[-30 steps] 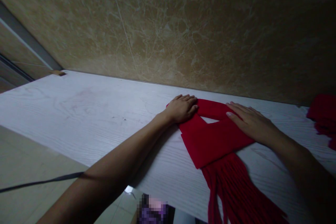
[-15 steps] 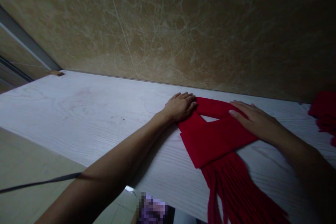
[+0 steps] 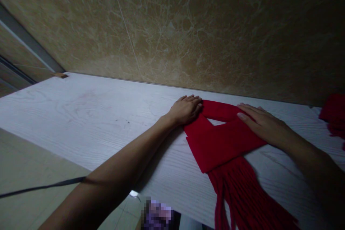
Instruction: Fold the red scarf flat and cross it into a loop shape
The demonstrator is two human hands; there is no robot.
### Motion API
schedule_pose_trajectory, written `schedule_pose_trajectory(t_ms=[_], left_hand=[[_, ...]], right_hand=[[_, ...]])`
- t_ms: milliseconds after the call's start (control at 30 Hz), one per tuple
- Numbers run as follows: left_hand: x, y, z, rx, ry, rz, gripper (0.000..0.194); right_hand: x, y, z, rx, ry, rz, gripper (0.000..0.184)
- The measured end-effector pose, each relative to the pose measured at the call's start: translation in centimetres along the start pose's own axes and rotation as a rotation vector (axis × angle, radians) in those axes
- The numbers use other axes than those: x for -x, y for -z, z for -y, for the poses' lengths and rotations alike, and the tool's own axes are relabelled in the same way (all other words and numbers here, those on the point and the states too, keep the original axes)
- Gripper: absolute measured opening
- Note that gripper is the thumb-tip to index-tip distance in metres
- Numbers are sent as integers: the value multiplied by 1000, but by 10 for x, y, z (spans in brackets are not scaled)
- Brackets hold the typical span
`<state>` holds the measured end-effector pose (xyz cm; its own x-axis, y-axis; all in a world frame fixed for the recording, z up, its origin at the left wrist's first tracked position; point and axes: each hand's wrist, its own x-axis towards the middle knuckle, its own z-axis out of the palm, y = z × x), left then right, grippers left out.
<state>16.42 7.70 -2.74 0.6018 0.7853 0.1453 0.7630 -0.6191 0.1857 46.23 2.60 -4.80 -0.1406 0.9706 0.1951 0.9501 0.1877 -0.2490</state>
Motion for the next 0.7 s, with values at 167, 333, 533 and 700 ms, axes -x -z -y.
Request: schedule_pose_trajectory(t_ms=[167, 333, 533, 700], left_hand=[[0, 0, 0, -8, -6, -7, 51], [1, -1, 0, -3, -4, -19, 51], [1, 1, -2, -1, 6, -9, 51], [0, -1, 1, -8, 0, -24, 51]], right_hand=[[1, 2, -2, 8, 11, -25, 69], [1, 1, -4, 30, 3, -34, 68], [2, 12, 1, 11, 25, -113, 63], [2, 8, -3, -5, 5, -87, 63]])
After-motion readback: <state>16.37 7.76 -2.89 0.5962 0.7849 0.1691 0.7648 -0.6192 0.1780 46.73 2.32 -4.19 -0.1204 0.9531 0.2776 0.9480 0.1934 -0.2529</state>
